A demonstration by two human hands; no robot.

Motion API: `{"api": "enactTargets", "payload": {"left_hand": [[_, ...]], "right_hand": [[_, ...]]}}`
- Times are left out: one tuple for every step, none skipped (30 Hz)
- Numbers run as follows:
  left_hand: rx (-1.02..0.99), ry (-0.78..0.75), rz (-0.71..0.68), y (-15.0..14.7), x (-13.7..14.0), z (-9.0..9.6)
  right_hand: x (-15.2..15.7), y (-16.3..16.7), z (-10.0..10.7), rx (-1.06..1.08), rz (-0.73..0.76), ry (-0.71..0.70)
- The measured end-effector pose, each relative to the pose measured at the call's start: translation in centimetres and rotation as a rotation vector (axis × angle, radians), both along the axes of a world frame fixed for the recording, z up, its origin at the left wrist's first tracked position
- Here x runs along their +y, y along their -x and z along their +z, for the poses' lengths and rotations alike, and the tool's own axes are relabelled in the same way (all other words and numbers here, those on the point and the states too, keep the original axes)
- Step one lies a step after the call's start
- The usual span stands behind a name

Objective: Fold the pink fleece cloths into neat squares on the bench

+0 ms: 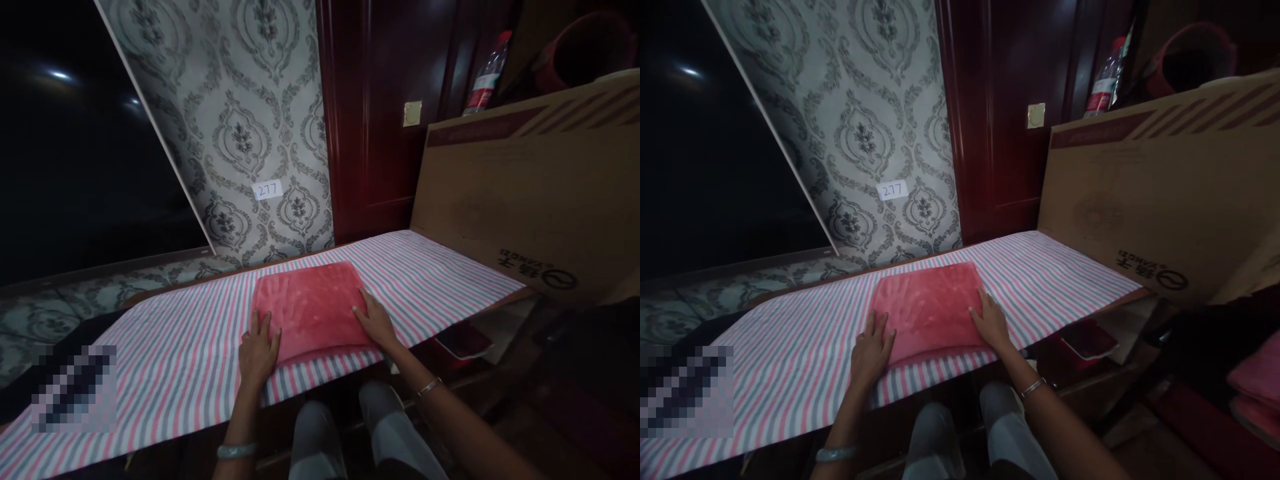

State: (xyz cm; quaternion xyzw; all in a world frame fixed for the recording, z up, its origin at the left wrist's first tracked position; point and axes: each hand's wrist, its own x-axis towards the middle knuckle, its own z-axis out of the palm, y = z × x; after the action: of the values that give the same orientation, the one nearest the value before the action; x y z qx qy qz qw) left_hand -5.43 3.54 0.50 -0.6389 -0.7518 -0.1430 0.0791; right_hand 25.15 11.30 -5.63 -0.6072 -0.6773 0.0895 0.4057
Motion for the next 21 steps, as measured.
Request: {"api": "enactTargets", "payload": {"left_hand": [[-0.002,-0.003,-0.001,0.00,0.00,-0.05],[-0.003,-0.004,-0.002,-0.01,-0.01,-0.08],[-0.003,-0.002,-0.004,-0.02,-0.02,-0.09],[-0.001,0.000,-0.006,-0.03,-0.02,-0.10],[0.001,0.004,-0.006,-0.03,-0.02,-0.10],[0.003,0.007,-0.005,-0.03,-0.01,-0.10],[0.005,0.010,-0.002,-0.03,0.00,-0.11],[0.006,0.013,0.001,-0.03,0.02,-0.11],[0.007,0.014,0.004,-0.04,0.04,-0.12],[0.008,0.015,0.006,-0.04,0.06,-0.12],[0.009,0.014,0.006,-0.05,0.07,-0.11],[0.009,0.013,0.005,-0.07,0.08,-0.11],[0.009,0.011,0.003,-0.08,0.09,-0.10],[0.008,0.007,0.002,-0.10,0.09,-0.08],[0.005,0.006,0.002,-0.11,0.08,-0.07],[0.003,0.004,0.001,-0.13,0.08,-0.05],[0.001,0.002,0.001,-0.14,0.07,-0.03],[0.000,0.001,0.000,-0.15,0.05,0.00],[0.000,0.001,0.000,-0.16,0.03,0.03],[0.001,0.001,0.000,-0.18,0.01,0.06],[0.003,0.002,0.000,-0.21,-0.02,0.10]], "right_hand": [[-0.01,-0.04,-0.02,0.000,-0.002,-0.003],[-0.03,-0.08,-0.02,-0.001,-0.004,-0.007],[-0.06,-0.11,-0.01,-0.003,-0.005,-0.011],[-0.10,-0.12,0.01,-0.007,-0.005,-0.011],[-0.14,-0.12,0.05,-0.013,-0.003,-0.008],[-0.18,-0.10,0.09,-0.020,-0.002,-0.003],[-0.21,-0.07,0.14,-0.028,-0.001,0.002],[-0.24,-0.04,0.19,-0.035,-0.002,0.006],[-0.26,0.00,0.23,-0.043,-0.006,0.009],[-0.28,0.03,0.25,-0.053,-0.012,0.011],[-0.28,0.05,0.26,-0.062,-0.019,0.014],[-0.29,0.06,0.26,-0.070,-0.024,0.017],[-0.29,0.07,0.25,-0.072,-0.025,0.019],[-0.29,0.06,0.23,-0.069,-0.025,0.020],[-0.28,0.05,0.21,-0.061,-0.021,0.019],[-0.28,0.04,0.19,-0.051,-0.016,0.017],[-0.28,0.03,0.18,-0.042,-0.012,0.015],[-0.28,0.02,0.18,-0.037,-0.010,0.014],[-0.28,0.02,0.19,-0.037,-0.010,0.015],[-0.29,0.03,0.20,-0.042,-0.012,0.016],[-0.29,0.05,0.22,-0.049,-0.014,0.017]]}}
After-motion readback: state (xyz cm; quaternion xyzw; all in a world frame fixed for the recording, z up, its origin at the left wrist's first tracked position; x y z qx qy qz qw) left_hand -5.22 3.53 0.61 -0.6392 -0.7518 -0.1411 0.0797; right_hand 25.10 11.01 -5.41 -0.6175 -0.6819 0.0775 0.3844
